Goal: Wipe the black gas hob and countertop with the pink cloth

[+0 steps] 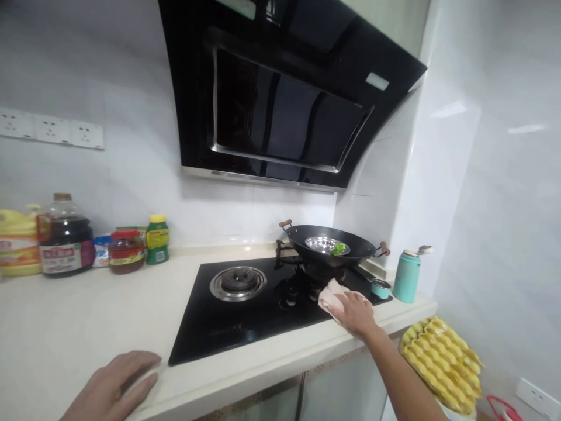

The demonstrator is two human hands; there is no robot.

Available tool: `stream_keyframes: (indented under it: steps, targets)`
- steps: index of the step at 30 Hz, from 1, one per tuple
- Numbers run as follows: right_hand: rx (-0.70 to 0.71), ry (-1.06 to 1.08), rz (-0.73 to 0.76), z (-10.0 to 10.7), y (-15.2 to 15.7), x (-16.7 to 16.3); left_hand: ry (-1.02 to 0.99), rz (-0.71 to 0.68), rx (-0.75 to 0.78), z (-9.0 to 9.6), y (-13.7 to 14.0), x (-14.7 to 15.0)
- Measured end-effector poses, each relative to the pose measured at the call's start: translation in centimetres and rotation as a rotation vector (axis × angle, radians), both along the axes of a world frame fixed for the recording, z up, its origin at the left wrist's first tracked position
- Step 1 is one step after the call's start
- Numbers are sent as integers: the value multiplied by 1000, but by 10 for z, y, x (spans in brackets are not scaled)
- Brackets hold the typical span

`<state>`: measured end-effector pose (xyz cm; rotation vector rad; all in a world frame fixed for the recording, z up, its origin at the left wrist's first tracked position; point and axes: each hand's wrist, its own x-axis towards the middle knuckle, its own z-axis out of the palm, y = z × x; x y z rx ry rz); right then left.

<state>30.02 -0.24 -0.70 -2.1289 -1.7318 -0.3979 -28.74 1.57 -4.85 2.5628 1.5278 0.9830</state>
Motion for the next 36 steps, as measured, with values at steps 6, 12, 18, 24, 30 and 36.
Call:
stream_keyframes:
  steps: [6,12,18,24,30,36]
  targets:
    - [-53,-168,129,-17,-24,-72,-5,-49,-94,10,-11,6]
    - [-82,-133,553,-2,-33,-200,-38,9,-284,35,-10,16]
    - [-153,20,404,3,20,-263,-98,-26,-390,71,18,30]
    - [-207,13,178,8,72,-243,-110,-74,-413,86,55,49]
    - [-231,8,45,6,132,-221,-75,-76,-269,58,77,52]
    - [-291,-1,4,5,201,-186,21,-137,-150,33,81,47]
